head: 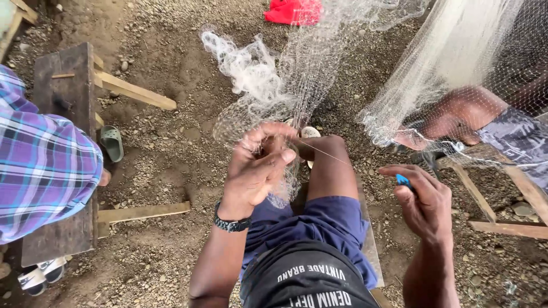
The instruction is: Weaving a nylon fishing net using a plastic shuttle to create and secure mesh loops.
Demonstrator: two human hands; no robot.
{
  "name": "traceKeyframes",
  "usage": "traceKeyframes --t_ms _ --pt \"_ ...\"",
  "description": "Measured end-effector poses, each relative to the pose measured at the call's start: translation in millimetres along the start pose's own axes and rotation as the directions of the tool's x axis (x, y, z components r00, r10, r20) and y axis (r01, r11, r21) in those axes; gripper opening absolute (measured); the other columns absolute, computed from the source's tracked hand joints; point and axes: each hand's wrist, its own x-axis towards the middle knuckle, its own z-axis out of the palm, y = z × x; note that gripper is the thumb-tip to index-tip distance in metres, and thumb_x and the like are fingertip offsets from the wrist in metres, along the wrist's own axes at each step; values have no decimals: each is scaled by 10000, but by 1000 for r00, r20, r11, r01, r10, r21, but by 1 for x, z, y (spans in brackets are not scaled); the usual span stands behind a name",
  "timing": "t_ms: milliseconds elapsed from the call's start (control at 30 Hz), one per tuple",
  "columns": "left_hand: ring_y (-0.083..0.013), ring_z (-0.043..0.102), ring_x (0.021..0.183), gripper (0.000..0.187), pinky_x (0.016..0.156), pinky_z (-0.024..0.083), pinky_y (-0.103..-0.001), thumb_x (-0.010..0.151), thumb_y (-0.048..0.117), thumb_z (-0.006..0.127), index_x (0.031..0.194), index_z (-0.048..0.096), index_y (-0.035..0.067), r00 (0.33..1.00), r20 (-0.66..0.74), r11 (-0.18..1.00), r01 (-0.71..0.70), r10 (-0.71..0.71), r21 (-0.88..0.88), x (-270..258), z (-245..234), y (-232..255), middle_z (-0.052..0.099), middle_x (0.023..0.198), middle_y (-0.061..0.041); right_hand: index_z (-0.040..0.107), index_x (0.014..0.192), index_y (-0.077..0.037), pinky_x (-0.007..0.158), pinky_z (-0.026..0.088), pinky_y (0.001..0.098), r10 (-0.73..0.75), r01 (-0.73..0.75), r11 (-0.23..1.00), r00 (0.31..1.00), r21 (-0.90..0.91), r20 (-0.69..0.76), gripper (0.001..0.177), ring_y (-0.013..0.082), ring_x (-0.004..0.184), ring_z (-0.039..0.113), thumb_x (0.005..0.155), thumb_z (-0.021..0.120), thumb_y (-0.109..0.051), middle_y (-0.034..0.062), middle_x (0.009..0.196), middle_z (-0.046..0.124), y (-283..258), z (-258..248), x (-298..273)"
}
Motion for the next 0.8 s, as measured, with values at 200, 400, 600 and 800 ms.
traceKeyframes --t_ms 200,400,600,800 --pt "-190 725 998 162 931 607 -290 898 -32 755 1028 692 41 941 -245 931 -141 232 337 -5 3 20 739 1015 -108 677 1181 -113 656 688 239 -78 32 970 980 240 185 402 137 826 815 1041 428 -396 59 1016 798 -24 -3 23" --pt "-141 657 882 384 779 578 -230 948 -185 603 1235 663 64 974 182 986 -151 136 70 -8 -18 22 708 1170 -119 679 988 -85 495 639 264 -338 82 461 937 884 89 463 133 573 727 1148 384 -404 58 781 745 -73 19 31" --pt "-40 682 950 328 915 532 -189 827 280 835 1027 648 100 959 54 305 -141 278 942 -10 33 35 720 1010 38 587 1230 96 682 530 431 -625 348 503 778 791 55 598 350 813 666 1194 232 -384 256 1080 679 -176 15 97" --pt "-89 312 400 381 390 264 -205 1089 204 513 774 583 2 897 -328 925 -184 296 331 -4 32 18 360 462 -47 787 947 -12 618 568 321 -207 235 675 970 700 -127 449 246 688 673 1022 458 -308 146 1017 750 -126 46 130"
